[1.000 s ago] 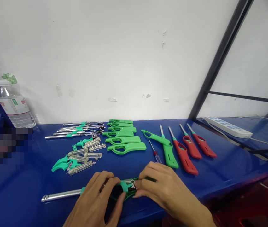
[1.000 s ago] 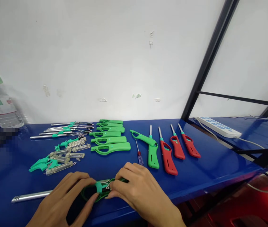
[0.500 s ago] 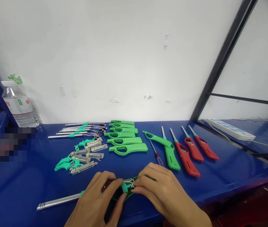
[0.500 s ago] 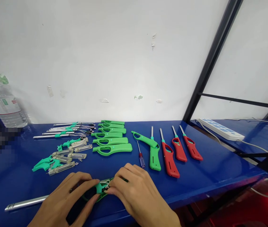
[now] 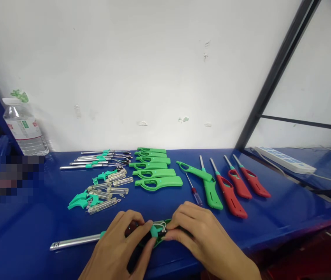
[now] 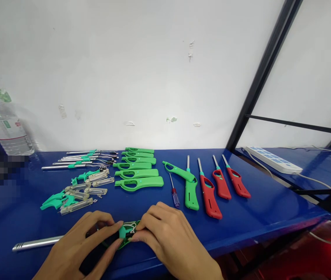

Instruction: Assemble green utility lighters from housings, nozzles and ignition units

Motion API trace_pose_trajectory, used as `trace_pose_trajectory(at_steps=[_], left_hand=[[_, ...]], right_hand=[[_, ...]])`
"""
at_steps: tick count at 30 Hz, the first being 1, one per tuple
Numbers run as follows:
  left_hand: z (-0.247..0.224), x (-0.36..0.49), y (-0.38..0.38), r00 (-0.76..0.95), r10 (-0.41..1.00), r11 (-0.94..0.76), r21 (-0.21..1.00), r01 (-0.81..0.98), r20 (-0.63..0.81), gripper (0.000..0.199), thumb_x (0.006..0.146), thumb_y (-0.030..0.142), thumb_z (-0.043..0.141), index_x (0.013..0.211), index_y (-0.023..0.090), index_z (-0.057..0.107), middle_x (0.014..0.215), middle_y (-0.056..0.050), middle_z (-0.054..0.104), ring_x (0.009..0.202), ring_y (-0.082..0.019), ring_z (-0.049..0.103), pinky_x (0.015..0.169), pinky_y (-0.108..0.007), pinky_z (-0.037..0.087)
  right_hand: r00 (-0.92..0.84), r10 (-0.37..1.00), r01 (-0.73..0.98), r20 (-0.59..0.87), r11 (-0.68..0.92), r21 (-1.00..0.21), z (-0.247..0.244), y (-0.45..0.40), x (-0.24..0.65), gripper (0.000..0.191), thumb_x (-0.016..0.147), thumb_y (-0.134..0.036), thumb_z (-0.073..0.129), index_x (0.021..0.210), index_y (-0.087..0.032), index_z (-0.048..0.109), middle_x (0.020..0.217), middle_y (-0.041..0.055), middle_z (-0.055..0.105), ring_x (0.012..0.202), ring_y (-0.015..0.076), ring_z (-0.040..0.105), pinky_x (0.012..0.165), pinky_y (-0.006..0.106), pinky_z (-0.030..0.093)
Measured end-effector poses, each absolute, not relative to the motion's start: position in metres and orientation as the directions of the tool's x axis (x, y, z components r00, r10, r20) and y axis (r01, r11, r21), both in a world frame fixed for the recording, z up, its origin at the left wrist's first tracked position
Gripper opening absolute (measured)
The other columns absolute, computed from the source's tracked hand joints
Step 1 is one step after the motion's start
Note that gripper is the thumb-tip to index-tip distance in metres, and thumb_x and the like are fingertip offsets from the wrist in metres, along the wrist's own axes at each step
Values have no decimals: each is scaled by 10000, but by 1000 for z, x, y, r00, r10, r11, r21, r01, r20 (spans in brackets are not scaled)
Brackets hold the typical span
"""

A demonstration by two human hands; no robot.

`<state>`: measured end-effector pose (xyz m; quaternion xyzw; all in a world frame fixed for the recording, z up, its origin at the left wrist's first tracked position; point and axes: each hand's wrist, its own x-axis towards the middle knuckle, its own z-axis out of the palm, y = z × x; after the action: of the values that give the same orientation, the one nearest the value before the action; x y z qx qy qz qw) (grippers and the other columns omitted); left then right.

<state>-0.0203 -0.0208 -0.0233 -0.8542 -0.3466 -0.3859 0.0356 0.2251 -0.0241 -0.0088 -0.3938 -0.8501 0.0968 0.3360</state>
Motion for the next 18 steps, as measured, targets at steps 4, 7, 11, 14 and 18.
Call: trace_pose_trajectory(at_steps=[4,7,11,14,18], left_hand=[[-25,-21,-21,467,557,-761,197,618,687,229,1072,169,597,1269,257,672,1067,-28,656,886,-168,720,834,-301,640],[-26,-21,-20,472,553,-764,193,615,686,228,1076,169,595,1274,250,673,1072,-31,653,895,-165,717,858,-307,641],[-26,-21,-21,465,570,-758,215,616,678,213,1077,158,572,1231,246,690,1062,-36,652,877,-168,701,795,-287,639],[-25,-21,-22,464,577,-757,226,614,673,226,1069,147,569,1232,247,690,1060,-41,656,885,-179,701,779,-291,638],[-24,-21,-24,464,588,-751,234,618,662,242,1061,133,576,1244,255,677,1073,-41,655,897,-182,701,787,-301,641]], right_hand=[[-505,708,626,494,694,-355,-7,-25,225,348,1175,-435,505,957,-226,678,914,-6,705,814,180,626,745,305,446],[-518,699,628,494,702,-335,-7,-27,225,304,1184,-378,517,985,-221,684,934,4,708,836,185,633,772,306,459],[-535,699,614,474,707,-350,-6,-29,226,185,1157,-258,581,1028,-219,707,970,11,728,872,191,650,828,315,479],[-538,700,613,470,707,-352,-5,-30,227,169,1150,-235,587,1045,-223,719,979,13,736,883,196,654,832,318,490],[-519,720,624,461,687,-372,-4,-30,227,216,1164,-247,553,1025,-217,715,995,24,731,894,201,661,836,322,508]])
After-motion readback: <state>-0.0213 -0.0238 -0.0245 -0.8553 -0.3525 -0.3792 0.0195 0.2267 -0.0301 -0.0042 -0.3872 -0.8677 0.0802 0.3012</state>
